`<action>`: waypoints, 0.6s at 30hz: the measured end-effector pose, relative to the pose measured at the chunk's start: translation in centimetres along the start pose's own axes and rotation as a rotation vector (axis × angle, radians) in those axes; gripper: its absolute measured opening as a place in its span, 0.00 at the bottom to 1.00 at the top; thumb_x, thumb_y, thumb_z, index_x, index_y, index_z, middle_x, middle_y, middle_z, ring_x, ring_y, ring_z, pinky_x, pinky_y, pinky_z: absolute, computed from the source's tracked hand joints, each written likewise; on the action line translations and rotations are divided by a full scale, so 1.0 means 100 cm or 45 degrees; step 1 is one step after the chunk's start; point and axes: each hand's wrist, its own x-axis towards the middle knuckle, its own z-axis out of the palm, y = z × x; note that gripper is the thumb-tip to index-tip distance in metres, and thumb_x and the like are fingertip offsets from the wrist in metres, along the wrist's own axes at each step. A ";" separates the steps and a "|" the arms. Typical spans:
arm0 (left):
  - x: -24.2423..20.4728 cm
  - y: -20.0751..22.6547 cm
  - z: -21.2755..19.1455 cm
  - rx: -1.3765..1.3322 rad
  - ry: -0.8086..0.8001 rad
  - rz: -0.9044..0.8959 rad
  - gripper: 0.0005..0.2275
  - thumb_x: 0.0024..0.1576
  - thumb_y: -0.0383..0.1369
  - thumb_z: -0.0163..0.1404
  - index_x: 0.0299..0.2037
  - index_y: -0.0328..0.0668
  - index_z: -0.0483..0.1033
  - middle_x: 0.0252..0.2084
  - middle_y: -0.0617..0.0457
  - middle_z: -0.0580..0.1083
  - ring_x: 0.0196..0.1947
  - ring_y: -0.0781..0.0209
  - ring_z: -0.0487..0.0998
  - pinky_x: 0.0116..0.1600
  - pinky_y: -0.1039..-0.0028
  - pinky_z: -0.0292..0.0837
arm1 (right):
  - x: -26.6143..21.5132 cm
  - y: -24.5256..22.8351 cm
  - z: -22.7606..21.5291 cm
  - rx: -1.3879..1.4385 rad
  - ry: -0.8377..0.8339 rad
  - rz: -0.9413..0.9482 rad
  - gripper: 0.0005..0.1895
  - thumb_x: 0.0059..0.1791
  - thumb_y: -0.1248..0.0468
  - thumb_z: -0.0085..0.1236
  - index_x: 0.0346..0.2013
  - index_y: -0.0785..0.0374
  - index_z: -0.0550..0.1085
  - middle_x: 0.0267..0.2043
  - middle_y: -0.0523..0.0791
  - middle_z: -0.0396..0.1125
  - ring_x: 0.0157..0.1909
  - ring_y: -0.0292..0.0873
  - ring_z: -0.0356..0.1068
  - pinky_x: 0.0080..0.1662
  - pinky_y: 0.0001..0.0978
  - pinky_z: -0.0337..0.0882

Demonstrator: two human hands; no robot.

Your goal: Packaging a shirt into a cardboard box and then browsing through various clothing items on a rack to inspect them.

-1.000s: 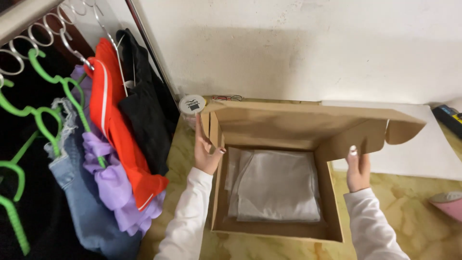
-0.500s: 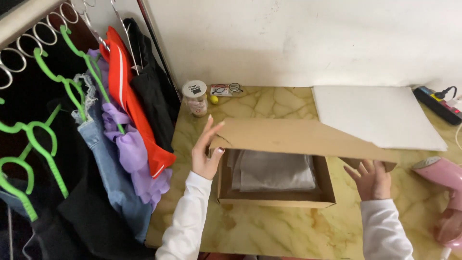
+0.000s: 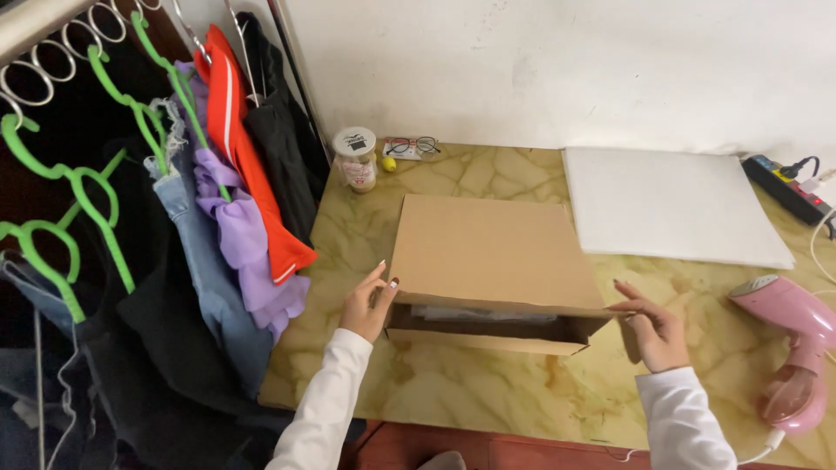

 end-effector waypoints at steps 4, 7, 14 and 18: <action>-0.007 -0.033 0.007 0.125 -0.153 -0.125 0.20 0.50 0.54 0.44 0.24 0.44 0.73 0.55 0.52 0.65 0.53 0.49 0.65 0.55 0.64 0.63 | -0.006 0.054 0.010 -0.037 -0.020 0.146 0.16 0.38 0.74 0.37 0.29 0.65 0.76 0.48 0.54 0.65 0.56 0.55 0.59 0.59 0.49 0.52; -0.013 -0.047 0.015 0.206 -0.277 -0.300 0.26 0.50 0.59 0.40 0.30 0.41 0.73 0.59 0.52 0.61 0.58 0.51 0.60 0.58 0.65 0.60 | -0.016 0.077 0.020 -0.042 -0.002 0.368 0.14 0.36 0.71 0.42 0.26 0.62 0.77 0.45 0.46 0.68 0.51 0.47 0.64 0.54 0.42 0.58; -0.018 -0.136 0.043 0.082 -0.315 -0.726 0.41 0.42 0.69 0.42 0.54 0.42 0.63 0.63 0.52 0.53 0.62 0.54 0.52 0.64 0.65 0.49 | -0.025 0.162 0.037 0.378 0.034 0.750 0.14 0.38 0.63 0.45 0.36 0.59 0.73 0.35 0.43 0.59 0.37 0.45 0.58 0.47 0.43 0.61; -0.021 -0.092 0.038 -0.011 -0.316 -0.846 0.44 0.41 0.71 0.41 0.58 0.42 0.59 0.60 0.43 0.58 0.61 0.49 0.54 0.64 0.63 0.47 | -0.018 0.194 0.036 0.751 -0.027 1.118 0.21 0.36 0.55 0.48 0.41 0.59 0.66 0.40 0.51 0.59 0.48 0.53 0.57 0.46 0.57 0.57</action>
